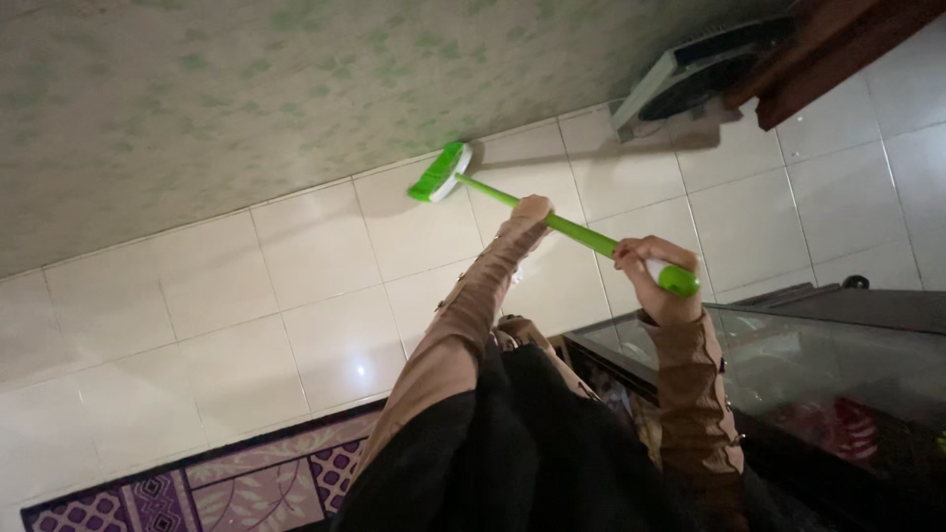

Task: The person sweeps the tiled floor using a long-handled squeegee-like tool, pulling small debris across the tiles.

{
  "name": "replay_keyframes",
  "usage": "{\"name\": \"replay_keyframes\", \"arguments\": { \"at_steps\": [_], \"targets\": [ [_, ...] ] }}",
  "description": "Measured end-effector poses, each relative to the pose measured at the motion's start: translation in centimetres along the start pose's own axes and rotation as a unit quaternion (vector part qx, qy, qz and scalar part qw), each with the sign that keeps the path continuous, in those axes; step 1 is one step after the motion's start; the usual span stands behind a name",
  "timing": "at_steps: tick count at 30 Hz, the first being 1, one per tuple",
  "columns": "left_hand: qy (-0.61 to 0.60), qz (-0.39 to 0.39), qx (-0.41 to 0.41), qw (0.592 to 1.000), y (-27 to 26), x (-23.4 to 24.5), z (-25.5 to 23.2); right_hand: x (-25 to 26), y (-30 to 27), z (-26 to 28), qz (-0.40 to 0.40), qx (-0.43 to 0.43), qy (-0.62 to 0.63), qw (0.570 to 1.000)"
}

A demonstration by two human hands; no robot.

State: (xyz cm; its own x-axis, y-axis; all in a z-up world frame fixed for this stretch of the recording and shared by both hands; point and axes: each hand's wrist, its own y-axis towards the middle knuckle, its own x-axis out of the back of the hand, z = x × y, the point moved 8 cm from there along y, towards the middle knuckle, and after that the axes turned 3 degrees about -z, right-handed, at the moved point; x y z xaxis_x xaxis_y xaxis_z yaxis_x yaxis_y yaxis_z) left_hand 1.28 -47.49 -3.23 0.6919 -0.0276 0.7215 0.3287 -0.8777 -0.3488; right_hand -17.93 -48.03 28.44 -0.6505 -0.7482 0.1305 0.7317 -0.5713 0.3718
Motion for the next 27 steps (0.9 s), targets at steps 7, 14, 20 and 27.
{"name": "replay_keyframes", "arguments": {
  "at_steps": [7, 14, 20, 27],
  "targets": [
    [0.014, 0.040, -0.032, 0.999, 4.7, -3.4, -4.6, 2.2, -0.5, 3.2, -0.112, -0.127, -0.093, 0.981],
    [0.021, 0.079, -0.064, 0.995, 3.8, -4.1, -6.6, 1.8, -1.2, 4.2, -0.115, -0.063, -0.179, 0.975],
    [-0.234, 0.176, 0.215, 0.932, -3.2, -5.3, -6.4, 2.0, -3.0, 7.2, -0.125, -0.056, -0.227, 0.964],
    [-0.227, 0.231, 0.195, 0.926, -10.8, -7.1, -9.9, 2.0, -5.0, 14.0, -0.087, -0.123, -0.307, 0.940]
  ]
}}
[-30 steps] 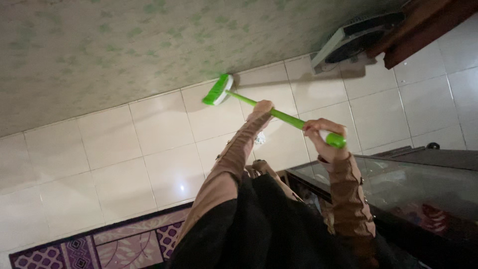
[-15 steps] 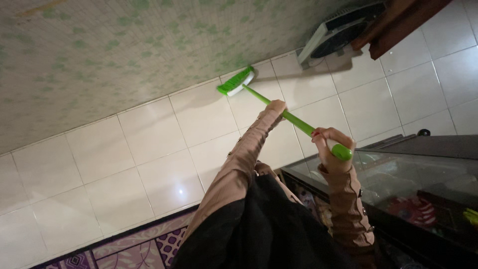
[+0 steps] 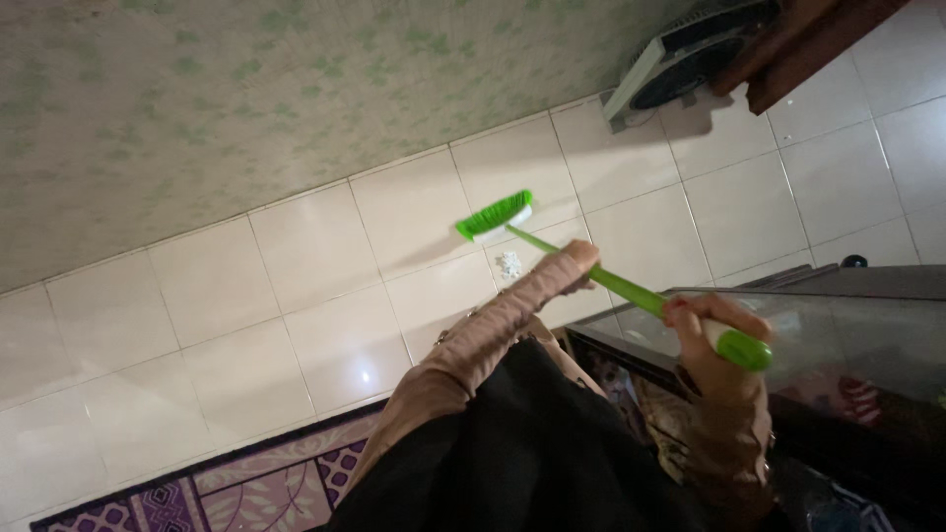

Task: The person sweeps the tiled floor using a long-handled squeegee-like tool, pulling small debris across the tiles.

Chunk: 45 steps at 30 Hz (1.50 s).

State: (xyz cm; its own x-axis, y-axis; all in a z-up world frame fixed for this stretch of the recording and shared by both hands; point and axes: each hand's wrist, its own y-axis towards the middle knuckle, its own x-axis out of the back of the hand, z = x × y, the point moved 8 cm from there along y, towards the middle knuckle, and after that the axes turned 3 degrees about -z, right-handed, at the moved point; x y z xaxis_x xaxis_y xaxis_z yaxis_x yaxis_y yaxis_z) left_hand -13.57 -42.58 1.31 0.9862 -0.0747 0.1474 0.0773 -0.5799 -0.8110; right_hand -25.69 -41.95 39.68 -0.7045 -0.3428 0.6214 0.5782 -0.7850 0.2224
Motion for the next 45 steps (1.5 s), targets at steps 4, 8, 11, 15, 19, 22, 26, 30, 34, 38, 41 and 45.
{"name": "replay_keyframes", "arguments": {
  "at_steps": [4, 8, 11, 15, 19, 22, 26, 30, 34, 38, 41, 45],
  "targets": [
    [0.248, -0.023, -0.188, 0.950, -1.8, -2.9, -1.7, 1.9, -2.1, 2.9, -0.014, -0.025, 0.079, 0.996],
    [0.365, -0.066, -0.318, 0.873, -3.7, -4.5, -2.5, 2.5, -3.0, 4.9, 0.021, 0.107, -0.141, 0.984],
    [0.353, -0.060, -0.283, 0.890, -3.8, -4.8, -1.9, 3.2, -4.2, 2.8, -0.001, 0.069, -0.096, 0.993],
    [0.224, 0.005, -0.158, 0.962, -5.0, -4.0, -1.3, 4.3, -4.0, 3.3, 0.033, 0.264, -0.236, 0.935],
    [-0.004, -0.030, -0.171, 0.985, -14.1, 0.7, -2.8, 6.6, -0.4, 5.7, 0.135, 0.152, 0.342, 0.917],
    [-0.044, -0.103, -0.282, 0.953, -19.0, 4.6, -1.7, 6.2, -1.9, 10.3, -0.017, 0.253, -0.242, 0.936],
    [0.245, -0.298, -0.280, 0.879, -15.1, 11.2, 2.8, -0.7, 4.2, 8.3, 0.132, 0.230, 0.244, 0.933],
    [0.229, -0.303, -0.118, 0.918, -11.9, 19.2, 12.0, -13.0, 6.6, 5.0, 0.215, 0.195, 0.325, 0.900],
    [0.042, -0.316, -0.075, 0.945, -12.0, 22.9, 19.5, -24.4, 6.0, 1.8, 0.312, 0.120, 0.368, 0.868],
    [0.240, -0.375, -0.159, 0.881, -6.2, 24.8, 18.4, -25.5, 6.3, -2.3, 0.283, 0.102, 0.314, 0.900],
    [0.212, -0.359, -0.157, 0.895, -2.8, 24.0, 16.6, -24.7, 7.6, -5.1, 0.248, 0.100, 0.275, 0.924],
    [0.187, -0.307, -0.160, 0.919, 2.1, 21.3, 10.3, -19.7, 9.3, -8.6, 0.182, 0.092, 0.349, 0.915]
  ]
}}
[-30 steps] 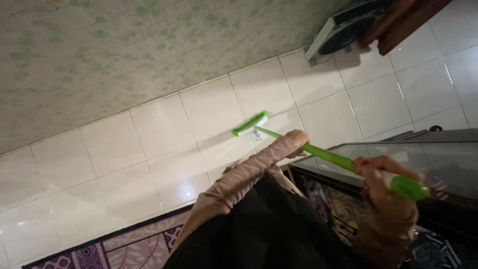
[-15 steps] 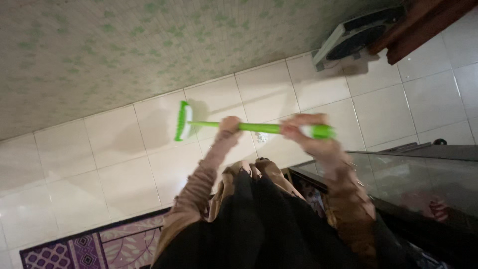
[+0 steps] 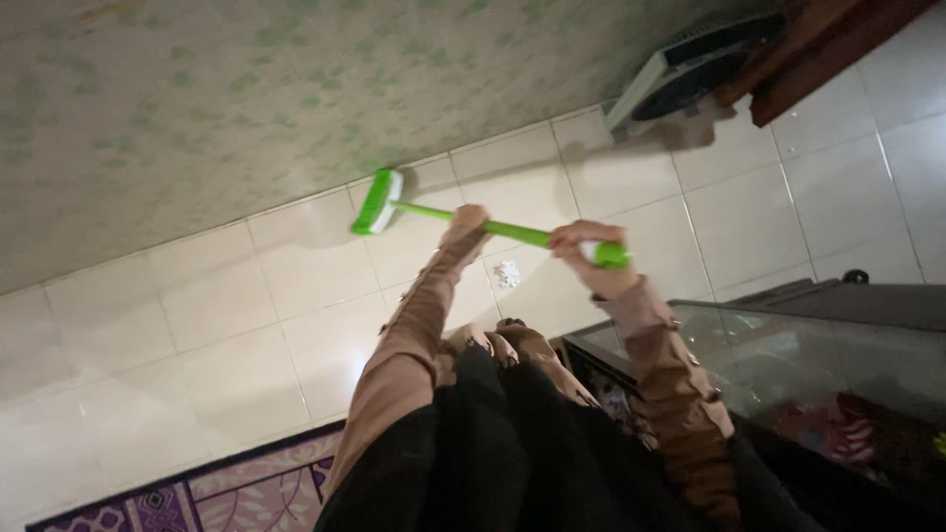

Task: The person sweeps the tiled floor using a long-handled squeegee-like tool, pulling small debris across the tiles.

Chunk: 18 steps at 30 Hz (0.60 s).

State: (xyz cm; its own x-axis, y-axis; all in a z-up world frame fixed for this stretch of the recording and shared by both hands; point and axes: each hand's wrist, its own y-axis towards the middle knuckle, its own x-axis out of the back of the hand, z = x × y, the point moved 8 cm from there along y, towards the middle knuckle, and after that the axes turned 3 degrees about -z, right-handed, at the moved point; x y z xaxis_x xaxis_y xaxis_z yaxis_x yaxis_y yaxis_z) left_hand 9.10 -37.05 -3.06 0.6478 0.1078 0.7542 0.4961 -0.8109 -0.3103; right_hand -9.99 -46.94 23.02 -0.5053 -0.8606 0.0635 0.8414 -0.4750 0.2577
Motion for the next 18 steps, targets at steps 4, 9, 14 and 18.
{"name": "replay_keyframes", "arguments": {
  "at_steps": [4, 9, 14, 18],
  "targets": [
    [0.008, 0.048, -0.056, 0.997, 4.7, -4.0, -7.7, 7.1, -1.1, 4.5, -0.062, -0.003, -0.060, 0.996],
    [0.018, 0.093, -0.108, 0.990, 8.4, -8.7, -15.0, 10.5, -3.4, 9.2, -0.197, -0.077, -0.091, 0.973],
    [0.030, 0.132, -0.142, 0.981, 11.0, -12.7, -20.0, 12.1, -5.6, 9.8, -0.297, -0.107, -0.146, 0.938],
    [-0.111, 0.195, 0.006, 0.974, 11.7, -15.2, -20.5, 12.8, -7.4, 9.9, -0.323, -0.102, -0.179, 0.924]
  ]
}}
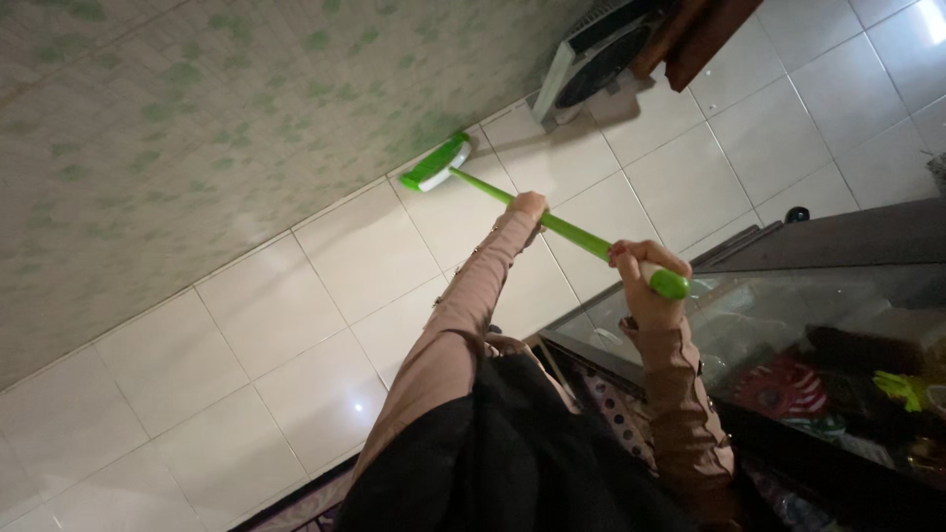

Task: The person sweeps the tiled floor using a long-handled squeegee-like tool, pulling small debris across the tiles.

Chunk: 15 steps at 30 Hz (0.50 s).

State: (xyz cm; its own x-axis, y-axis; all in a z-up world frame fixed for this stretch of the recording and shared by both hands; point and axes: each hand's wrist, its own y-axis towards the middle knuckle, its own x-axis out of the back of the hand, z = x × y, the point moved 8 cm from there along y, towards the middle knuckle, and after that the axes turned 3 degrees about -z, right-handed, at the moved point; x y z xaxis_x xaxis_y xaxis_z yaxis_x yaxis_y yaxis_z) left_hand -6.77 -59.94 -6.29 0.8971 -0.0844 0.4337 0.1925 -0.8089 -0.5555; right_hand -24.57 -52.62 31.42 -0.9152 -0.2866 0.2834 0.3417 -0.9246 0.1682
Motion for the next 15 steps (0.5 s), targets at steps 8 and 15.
{"name": "replay_keyframes", "arguments": {
  "at_steps": [8, 15],
  "targets": [
    [-0.047, 0.068, 0.079, 0.993, -3.9, -4.5, -0.4, 2.4, -3.9, 0.3, -0.020, 0.005, -0.069, 0.997],
    [-0.184, 0.122, 0.221, 0.950, -15.9, -7.1, -1.3, 4.7, -8.4, 6.4, 0.001, 0.016, -0.135, 0.991]
  ]
}}
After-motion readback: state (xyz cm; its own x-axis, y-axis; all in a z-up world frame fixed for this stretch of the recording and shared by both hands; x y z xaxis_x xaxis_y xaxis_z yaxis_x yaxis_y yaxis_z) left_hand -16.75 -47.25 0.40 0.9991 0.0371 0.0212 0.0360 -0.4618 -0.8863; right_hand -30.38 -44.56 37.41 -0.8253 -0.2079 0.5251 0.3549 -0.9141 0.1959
